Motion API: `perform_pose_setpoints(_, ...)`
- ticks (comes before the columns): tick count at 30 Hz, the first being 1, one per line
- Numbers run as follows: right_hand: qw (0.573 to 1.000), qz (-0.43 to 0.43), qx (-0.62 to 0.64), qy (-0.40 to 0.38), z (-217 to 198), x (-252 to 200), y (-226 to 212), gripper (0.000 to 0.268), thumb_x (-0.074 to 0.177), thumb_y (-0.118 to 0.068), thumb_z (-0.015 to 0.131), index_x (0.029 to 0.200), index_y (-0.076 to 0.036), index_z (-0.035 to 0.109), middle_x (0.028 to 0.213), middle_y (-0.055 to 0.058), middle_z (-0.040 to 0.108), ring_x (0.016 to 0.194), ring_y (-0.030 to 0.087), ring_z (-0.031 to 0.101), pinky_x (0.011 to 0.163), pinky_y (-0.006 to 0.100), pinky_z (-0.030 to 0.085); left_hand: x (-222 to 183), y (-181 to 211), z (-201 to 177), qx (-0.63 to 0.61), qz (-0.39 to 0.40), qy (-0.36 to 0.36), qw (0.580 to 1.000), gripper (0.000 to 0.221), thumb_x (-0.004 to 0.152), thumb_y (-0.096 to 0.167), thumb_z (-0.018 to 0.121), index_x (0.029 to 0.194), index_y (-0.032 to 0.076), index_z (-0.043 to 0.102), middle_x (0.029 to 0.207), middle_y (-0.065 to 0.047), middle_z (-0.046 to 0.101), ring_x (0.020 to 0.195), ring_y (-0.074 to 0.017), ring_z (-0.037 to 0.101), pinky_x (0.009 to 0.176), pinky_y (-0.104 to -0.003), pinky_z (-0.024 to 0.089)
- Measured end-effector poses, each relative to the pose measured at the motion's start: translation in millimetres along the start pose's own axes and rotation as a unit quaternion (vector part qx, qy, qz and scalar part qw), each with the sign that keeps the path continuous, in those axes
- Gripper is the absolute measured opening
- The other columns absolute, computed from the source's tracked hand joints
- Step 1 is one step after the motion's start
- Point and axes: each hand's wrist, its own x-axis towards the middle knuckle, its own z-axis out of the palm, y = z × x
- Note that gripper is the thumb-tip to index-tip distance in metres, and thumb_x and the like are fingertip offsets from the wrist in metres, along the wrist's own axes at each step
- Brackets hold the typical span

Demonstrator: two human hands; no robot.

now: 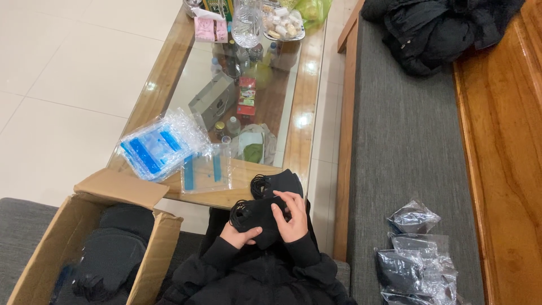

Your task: Packaging black face masks into individual plastic bags

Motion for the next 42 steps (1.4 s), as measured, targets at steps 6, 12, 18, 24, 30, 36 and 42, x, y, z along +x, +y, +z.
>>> perform_pose_setpoints(6, 0.987, -0.120, -0.066, 0.082, -3.1, 0.8, -23.3, 0.008, 0.092, -0.021, 0.072, 0.097, -0.020, 0.077, 0.102, 0.000, 0.061, 0.105, 0.024, 0.052, 0.084, 0.031, 0.047, -10.3, 13.4, -3.3, 0.014, -0.001, -0.006, 1.000, 0.059, 0.076, 0.017, 0.087, 0.132, 0.012, 0.070, 0.118, -0.011, 0.077, 0.098, -0.0241, 0.076, 0.068, -0.033, 0.067)
perform_pose_setpoints(12, 0.996, -0.081, -0.032, 0.036, 0.7, -1.9, -17.0, 0.009, 0.092, -0.021, 0.073, 0.091, -0.012, 0.074, 0.080, -0.002, 0.068, 0.079, 0.017, 0.058, 0.073, 0.029, 0.046, 7.3, -5.7, -4.1, -0.020, 0.012, 0.027, 0.999, 0.053, 0.075, 0.010, 0.087, 0.125, 0.008, 0.070, 0.111, -0.012, 0.078, 0.093, -0.0242, 0.076, 0.062, -0.035, 0.067)
perform_pose_setpoints(18, 1.000, -0.021, 0.003, -0.010, 17.9, -15.0, 0.5, 0.024, 0.095, -0.026, 0.067, 0.112, -0.010, 0.075, 0.094, 0.002, 0.070, 0.082, 0.014, 0.066, 0.071, 0.029, 0.051, -23.8, 39.2, -6.3, -0.041, -0.004, 0.045, 0.998, 0.056, 0.078, 0.017, 0.085, 0.131, 0.007, 0.070, 0.128, -0.015, 0.074, 0.111, -0.0275, 0.074, 0.078, -0.037, 0.068)
perform_pose_setpoints(24, 0.993, -0.116, 0.008, -0.022, 25.0, -17.9, -2.9, 0.022, 0.096, -0.017, 0.065, 0.112, -0.003, 0.071, 0.091, 0.006, 0.069, 0.079, 0.019, 0.061, 0.071, 0.031, 0.051, -6.2, 29.9, -9.5, -0.163, 0.034, 0.104, 0.981, 0.053, 0.074, 0.005, 0.085, 0.125, -0.001, 0.069, 0.125, -0.022, 0.072, 0.109, -0.0331, 0.072, 0.074, -0.043, 0.068)
perform_pose_setpoints(30, 0.988, -0.149, -0.001, -0.028, 19.6, -16.9, -19.0, 0.018, 0.099, -0.013, 0.062, 0.111, -0.008, 0.075, 0.093, 0.004, 0.074, 0.079, 0.019, 0.061, 0.068, 0.030, 0.051, -18.8, 40.8, -5.2, -0.212, 0.018, 0.081, 0.974, 0.054, 0.075, 0.005, 0.084, 0.126, 0.000, 0.070, 0.124, -0.019, 0.074, 0.107, -0.0316, 0.072, 0.078, -0.041, 0.065)
perform_pose_setpoints(36, 0.996, -0.090, 0.008, -0.027, 16.3, -17.6, -21.8, 0.021, 0.097, -0.011, 0.060, 0.109, -0.011, 0.078, 0.095, 0.003, 0.077, 0.078, 0.015, 0.064, 0.064, 0.027, 0.051, -15.0, 31.1, -3.6, -0.223, 0.031, 0.070, 0.972, 0.051, 0.074, 0.000, 0.083, 0.123, -0.002, 0.070, 0.122, -0.023, 0.074, 0.109, -0.0351, 0.071, 0.081, -0.046, 0.066)
perform_pose_setpoints(42, 0.996, -0.078, 0.040, 0.008, 22.6, -17.5, -5.9, 0.017, 0.100, -0.015, 0.063, 0.110, -0.009, 0.075, 0.075, 0.016, 0.072, 0.062, 0.034, 0.068, 0.049, 0.040, 0.054, -15.3, 35.4, -14.3, -0.187, 0.058, 0.043, 0.980, 0.069, 0.071, -0.002, 0.092, 0.133, -0.009, 0.061, 0.135, -0.025, 0.065, 0.104, -0.0437, 0.070, 0.076, -0.050, 0.067)
